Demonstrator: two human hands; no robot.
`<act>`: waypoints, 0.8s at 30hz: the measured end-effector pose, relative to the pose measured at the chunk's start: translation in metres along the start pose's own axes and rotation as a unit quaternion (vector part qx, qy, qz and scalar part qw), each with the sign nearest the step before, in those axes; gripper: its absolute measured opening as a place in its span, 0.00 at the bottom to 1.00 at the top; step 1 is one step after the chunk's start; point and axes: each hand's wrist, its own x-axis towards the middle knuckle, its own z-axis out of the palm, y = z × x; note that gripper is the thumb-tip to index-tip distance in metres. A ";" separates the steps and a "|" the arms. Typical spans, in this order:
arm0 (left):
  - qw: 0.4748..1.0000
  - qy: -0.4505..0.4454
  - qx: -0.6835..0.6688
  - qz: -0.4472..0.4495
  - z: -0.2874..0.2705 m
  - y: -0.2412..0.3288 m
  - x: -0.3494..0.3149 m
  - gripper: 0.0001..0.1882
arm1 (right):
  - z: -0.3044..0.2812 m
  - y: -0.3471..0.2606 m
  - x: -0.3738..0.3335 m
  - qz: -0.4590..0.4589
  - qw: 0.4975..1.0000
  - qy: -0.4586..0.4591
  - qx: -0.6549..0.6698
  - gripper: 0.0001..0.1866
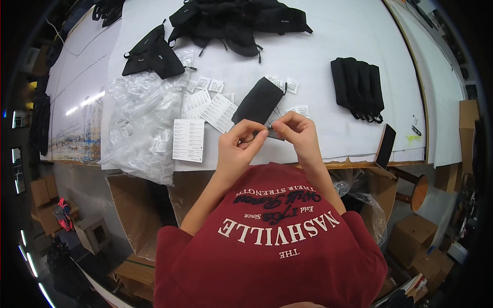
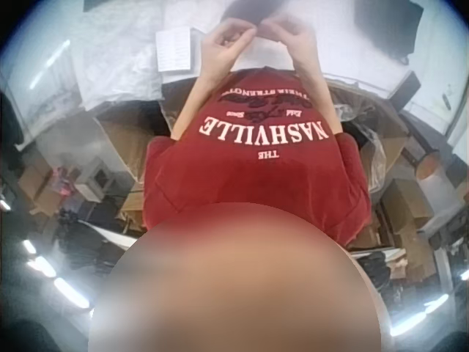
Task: Packaging pairs of glasses into protective black pouches and attaching tags.
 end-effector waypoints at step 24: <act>0.840 -0.460 0.278 0.071 0.000 -0.032 0.105 0.24 | -0.037 -0.022 -0.022 0.034 0.982 -0.171 0.066 0.11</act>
